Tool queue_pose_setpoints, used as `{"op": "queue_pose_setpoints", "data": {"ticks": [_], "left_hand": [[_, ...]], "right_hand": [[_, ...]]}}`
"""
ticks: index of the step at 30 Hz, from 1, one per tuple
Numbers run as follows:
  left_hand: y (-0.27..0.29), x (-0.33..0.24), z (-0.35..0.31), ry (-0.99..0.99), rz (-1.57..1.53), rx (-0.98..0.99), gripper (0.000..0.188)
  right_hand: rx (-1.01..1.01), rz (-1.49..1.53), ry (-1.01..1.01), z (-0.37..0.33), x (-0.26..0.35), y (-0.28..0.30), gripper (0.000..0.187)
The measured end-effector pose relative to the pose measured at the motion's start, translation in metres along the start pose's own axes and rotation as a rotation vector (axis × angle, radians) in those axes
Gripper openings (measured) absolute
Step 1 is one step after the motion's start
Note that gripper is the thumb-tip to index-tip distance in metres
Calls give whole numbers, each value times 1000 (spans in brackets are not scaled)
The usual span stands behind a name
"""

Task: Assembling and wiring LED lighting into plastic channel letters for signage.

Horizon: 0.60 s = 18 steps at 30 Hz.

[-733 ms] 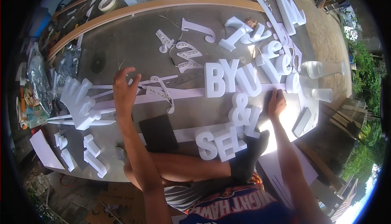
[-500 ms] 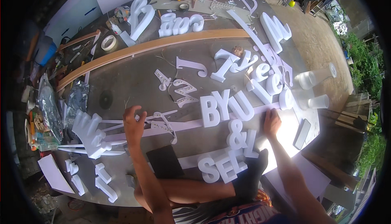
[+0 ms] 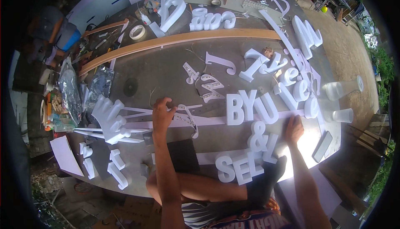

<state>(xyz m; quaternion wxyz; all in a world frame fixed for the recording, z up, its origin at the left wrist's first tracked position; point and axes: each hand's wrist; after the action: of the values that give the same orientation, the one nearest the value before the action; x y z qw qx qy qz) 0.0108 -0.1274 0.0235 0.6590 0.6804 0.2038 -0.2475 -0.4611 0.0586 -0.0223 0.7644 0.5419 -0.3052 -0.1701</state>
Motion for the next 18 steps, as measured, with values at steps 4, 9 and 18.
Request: {"op": "queue_pose_setpoints", "data": {"ticks": [4,9,18], "left_hand": [[13,9,1,60,-109,-11,29],[36,24,-4,132,61,-141,33],[31,29,-5,158,98,180,56]], "right_hand": [[-33,24,-9,-2,0,-1,28],[-27,-30,-3,-3,-2,-4,31],[-48,-75,25,-2,-11,-12,34]]}}
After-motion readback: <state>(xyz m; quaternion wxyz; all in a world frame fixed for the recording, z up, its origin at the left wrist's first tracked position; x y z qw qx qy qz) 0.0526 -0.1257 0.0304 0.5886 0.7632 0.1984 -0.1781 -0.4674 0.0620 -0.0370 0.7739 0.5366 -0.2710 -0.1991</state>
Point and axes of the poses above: each hand's wrist, its own z-axis towards the middle knuckle, its own y-axis out of the back of the hand, x = y × z
